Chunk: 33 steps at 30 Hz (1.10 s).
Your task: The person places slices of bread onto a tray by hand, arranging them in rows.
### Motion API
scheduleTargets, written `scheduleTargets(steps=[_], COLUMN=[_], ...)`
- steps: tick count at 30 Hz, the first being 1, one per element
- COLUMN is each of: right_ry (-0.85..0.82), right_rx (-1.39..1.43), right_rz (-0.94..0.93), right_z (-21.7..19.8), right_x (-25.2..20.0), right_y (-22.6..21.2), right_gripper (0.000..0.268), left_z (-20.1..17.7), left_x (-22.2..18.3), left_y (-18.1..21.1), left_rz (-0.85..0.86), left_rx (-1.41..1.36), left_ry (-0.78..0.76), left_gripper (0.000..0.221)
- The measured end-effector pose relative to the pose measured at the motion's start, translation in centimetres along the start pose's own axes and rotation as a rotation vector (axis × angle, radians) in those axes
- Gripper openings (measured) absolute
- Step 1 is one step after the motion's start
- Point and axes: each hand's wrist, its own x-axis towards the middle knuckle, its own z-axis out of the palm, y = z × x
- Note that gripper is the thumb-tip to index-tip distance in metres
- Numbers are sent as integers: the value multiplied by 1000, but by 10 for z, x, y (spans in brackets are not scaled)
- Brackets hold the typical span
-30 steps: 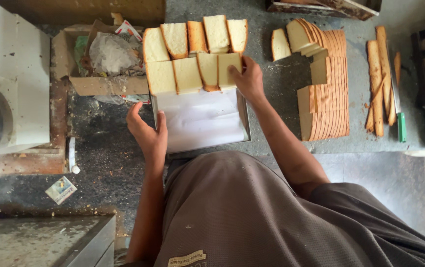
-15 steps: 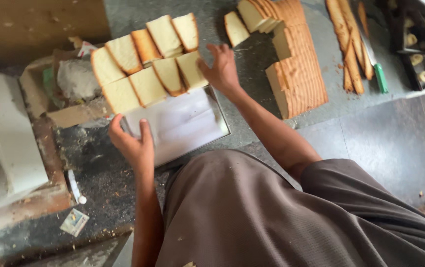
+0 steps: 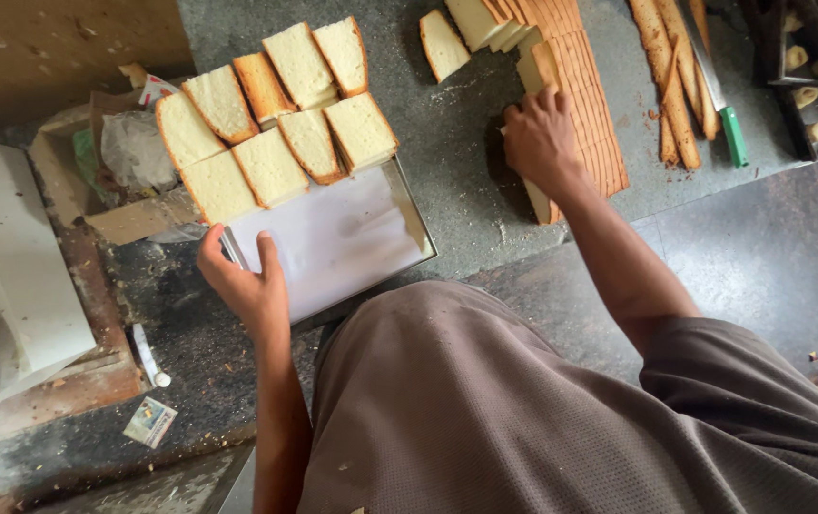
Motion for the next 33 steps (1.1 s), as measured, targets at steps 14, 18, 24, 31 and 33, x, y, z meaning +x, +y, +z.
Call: scheduleTargets(steps=[14,18,24,31,33], right_ry=[-114,-65,-144,-6,-103], right_rx=[382,441,565,1239,1287], right_rz=[82,-104,17,143,97], right_z=[-45,-41,-48,-114,-140], right_x=[-3,-9,9,34,31], right_y=[6,12,21,-44,-96], right_gripper=[77,69,78,71,69], left_z=[-7,-10,-17,-27,-34], left_x=[2,-3,-5,-9,-8], left_y=[-6,-11,-15,-17,-17], left_rz=[166,166,201,-5,-48], left_rx=[-21,-34,-19,-199,-215], left_ry=[88,100,163,81,57], left_gripper=[54,53,51,43,42])
